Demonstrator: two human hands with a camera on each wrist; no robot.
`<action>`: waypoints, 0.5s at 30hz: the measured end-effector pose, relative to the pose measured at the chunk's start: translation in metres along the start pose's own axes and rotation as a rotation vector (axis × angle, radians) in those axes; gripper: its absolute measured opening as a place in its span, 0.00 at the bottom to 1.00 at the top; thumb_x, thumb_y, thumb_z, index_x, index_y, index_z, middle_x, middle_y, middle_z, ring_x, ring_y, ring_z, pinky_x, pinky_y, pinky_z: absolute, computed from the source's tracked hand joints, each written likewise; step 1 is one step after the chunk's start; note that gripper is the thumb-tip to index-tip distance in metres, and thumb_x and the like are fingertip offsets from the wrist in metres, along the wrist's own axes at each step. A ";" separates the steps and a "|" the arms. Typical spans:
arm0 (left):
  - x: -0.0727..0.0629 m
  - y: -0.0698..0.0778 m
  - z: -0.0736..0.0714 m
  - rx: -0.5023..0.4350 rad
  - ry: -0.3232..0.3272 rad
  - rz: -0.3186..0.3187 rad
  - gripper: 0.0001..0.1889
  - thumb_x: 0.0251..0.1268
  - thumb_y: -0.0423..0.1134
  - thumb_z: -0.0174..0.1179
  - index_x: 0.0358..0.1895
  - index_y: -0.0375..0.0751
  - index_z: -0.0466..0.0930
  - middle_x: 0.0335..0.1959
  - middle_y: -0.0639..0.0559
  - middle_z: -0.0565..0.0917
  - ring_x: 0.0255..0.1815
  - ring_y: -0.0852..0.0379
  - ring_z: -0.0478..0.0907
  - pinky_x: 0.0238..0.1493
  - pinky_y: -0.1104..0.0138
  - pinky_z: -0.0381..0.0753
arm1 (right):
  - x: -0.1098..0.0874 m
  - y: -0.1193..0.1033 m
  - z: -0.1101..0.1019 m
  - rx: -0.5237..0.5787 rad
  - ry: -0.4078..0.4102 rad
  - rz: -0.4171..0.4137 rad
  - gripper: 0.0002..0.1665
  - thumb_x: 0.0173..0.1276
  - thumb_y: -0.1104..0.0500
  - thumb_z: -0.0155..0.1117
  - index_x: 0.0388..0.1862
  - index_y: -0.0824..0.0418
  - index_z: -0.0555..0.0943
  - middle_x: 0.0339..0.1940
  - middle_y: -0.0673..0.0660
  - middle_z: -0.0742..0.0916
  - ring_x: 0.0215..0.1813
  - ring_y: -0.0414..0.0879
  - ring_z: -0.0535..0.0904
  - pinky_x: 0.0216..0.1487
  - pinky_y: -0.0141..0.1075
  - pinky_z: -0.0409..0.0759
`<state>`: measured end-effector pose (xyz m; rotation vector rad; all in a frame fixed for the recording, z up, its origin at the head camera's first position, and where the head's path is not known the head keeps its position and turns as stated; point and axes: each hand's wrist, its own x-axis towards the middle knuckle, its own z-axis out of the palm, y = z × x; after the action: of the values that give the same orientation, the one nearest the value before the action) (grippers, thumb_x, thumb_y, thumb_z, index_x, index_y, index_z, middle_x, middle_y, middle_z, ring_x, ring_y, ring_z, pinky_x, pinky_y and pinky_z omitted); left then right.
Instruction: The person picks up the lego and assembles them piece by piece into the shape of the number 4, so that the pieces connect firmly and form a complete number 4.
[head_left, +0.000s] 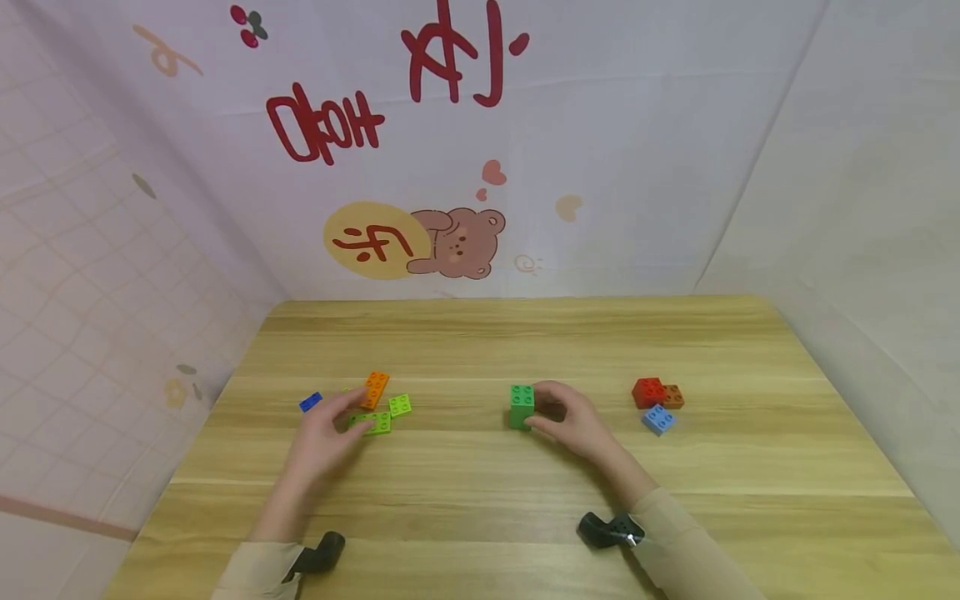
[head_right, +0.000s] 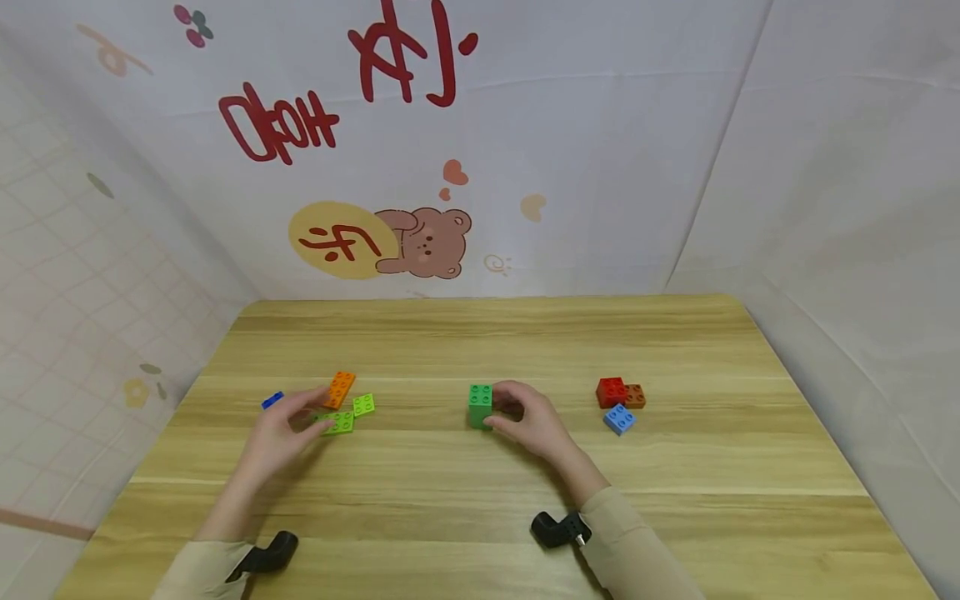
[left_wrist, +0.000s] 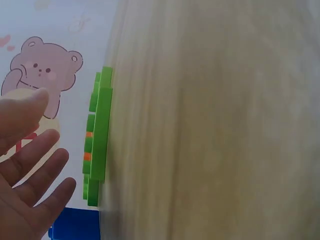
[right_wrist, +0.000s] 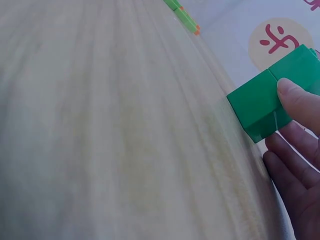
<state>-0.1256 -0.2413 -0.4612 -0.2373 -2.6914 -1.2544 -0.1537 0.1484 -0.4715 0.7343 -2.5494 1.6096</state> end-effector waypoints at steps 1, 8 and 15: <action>0.000 -0.001 0.000 -0.001 -0.004 0.006 0.26 0.57 0.29 0.71 0.60 0.33 0.79 0.52 0.41 0.83 0.55 0.42 0.78 0.60 0.47 0.72 | 0.000 0.000 0.000 0.003 -0.002 -0.001 0.22 0.58 0.72 0.73 0.52 0.71 0.79 0.45 0.63 0.87 0.48 0.58 0.83 0.54 0.54 0.80; 0.001 -0.007 0.000 0.055 -0.051 0.008 0.25 0.52 0.30 0.74 0.57 0.35 0.82 0.50 0.42 0.84 0.57 0.40 0.76 0.62 0.44 0.69 | 0.001 0.000 0.000 0.009 -0.008 -0.004 0.22 0.58 0.72 0.73 0.52 0.71 0.79 0.45 0.63 0.87 0.48 0.58 0.83 0.53 0.55 0.80; 0.004 -0.010 0.000 0.068 -0.107 -0.004 0.25 0.50 0.31 0.76 0.55 0.38 0.84 0.53 0.44 0.83 0.58 0.40 0.76 0.61 0.44 0.70 | 0.000 0.000 0.001 0.011 0.001 -0.004 0.22 0.58 0.72 0.73 0.52 0.71 0.79 0.45 0.63 0.87 0.48 0.59 0.83 0.53 0.56 0.79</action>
<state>-0.1316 -0.2475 -0.4680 -0.2982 -2.8201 -1.1807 -0.1538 0.1479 -0.4719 0.7387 -2.5393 1.6237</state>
